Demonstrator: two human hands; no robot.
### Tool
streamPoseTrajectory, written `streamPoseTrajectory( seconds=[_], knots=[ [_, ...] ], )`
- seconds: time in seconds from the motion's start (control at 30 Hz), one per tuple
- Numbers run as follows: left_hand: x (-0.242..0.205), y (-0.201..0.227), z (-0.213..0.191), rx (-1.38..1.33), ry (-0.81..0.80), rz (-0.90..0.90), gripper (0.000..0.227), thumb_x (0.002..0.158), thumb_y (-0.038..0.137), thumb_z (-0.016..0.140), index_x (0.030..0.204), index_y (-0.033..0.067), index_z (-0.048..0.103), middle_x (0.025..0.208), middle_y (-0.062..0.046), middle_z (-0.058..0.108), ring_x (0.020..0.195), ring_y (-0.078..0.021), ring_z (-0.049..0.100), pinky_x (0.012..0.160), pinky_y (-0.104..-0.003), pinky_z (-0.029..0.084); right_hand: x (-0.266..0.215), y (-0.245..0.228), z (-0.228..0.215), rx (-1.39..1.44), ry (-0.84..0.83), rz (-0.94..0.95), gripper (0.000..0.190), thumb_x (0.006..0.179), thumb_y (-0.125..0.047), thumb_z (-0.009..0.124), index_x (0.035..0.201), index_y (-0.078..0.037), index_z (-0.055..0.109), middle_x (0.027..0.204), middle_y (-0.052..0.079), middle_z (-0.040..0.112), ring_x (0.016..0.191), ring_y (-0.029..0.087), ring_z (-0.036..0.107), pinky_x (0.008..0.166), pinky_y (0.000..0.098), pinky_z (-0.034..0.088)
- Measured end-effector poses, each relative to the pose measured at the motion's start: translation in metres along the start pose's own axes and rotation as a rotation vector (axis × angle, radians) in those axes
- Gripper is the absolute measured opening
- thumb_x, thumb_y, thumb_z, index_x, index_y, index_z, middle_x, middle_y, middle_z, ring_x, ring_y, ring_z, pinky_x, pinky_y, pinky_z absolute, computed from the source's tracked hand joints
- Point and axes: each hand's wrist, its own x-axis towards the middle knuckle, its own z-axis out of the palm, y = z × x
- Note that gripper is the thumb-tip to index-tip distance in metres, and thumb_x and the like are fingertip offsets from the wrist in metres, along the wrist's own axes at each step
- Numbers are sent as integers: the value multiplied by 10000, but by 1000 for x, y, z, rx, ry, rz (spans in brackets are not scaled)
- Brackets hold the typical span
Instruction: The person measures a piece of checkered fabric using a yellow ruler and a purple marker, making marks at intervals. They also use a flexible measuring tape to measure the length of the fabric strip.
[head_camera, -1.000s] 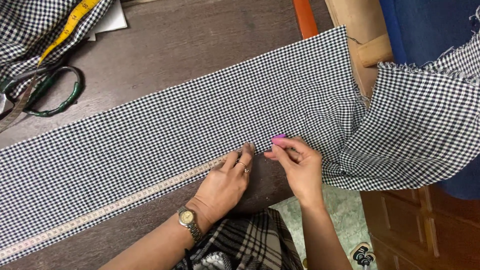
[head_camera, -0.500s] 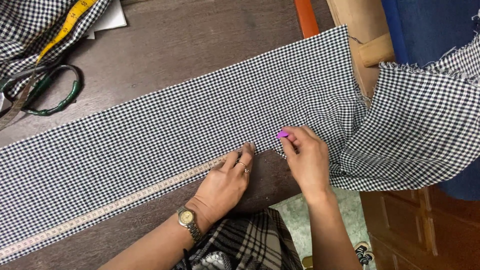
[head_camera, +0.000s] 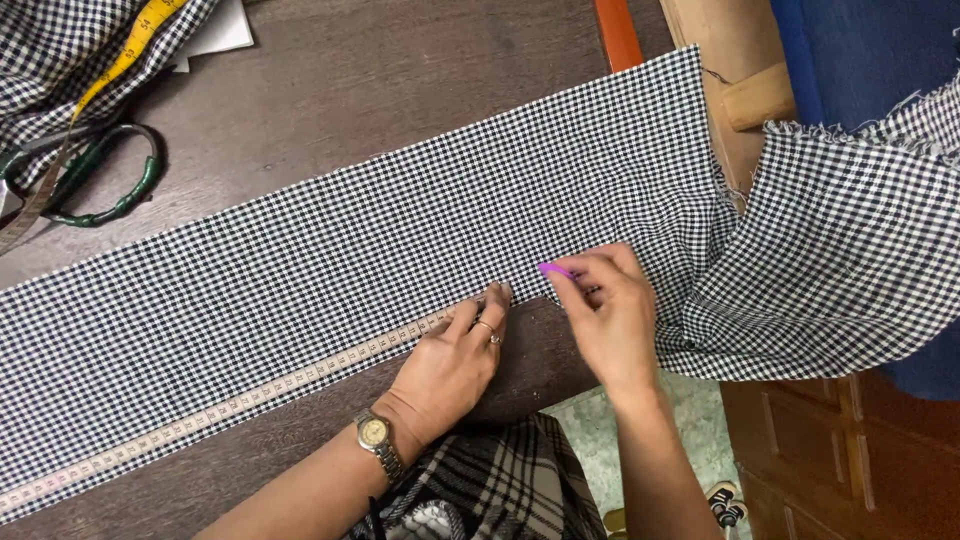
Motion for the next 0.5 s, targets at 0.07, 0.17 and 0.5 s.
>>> streamPoseTrajectory(
  seconds=[0.07, 0.17, 0.5],
  knots=[
    [1, 0, 0, -3, 7, -4, 436, 838, 70, 493, 1256, -32, 569, 1286, -150, 509, 981, -231, 555, 711, -306, 588, -4, -4, 5, 102, -40, 29, 88, 854, -23, 707, 938, -29, 730, 810, 113, 590, 653, 208, 652, 557, 288, 587],
    [1, 0, 0, -2, -1, 3, 429, 824, 83, 506, 1231, -27, 587, 1296, -148, 501, 966, -232, 545, 679, -290, 593, -8, -16, 12, 197, -112, 134, 97, 858, -10, 669, 942, 15, 711, 778, 130, 619, 611, 201, 681, 537, 294, 613],
    [1, 0, 0, 8, -3, -3, 412, 835, 84, 493, 1224, -8, 595, 1275, -127, 515, 955, -215, 549, 684, -280, 587, -6, -12, 25, 111, -72, 79, 90, 798, 32, 702, 887, 45, 698, 704, 137, 636, 536, 201, 691, 474, 276, 576]
  ],
)
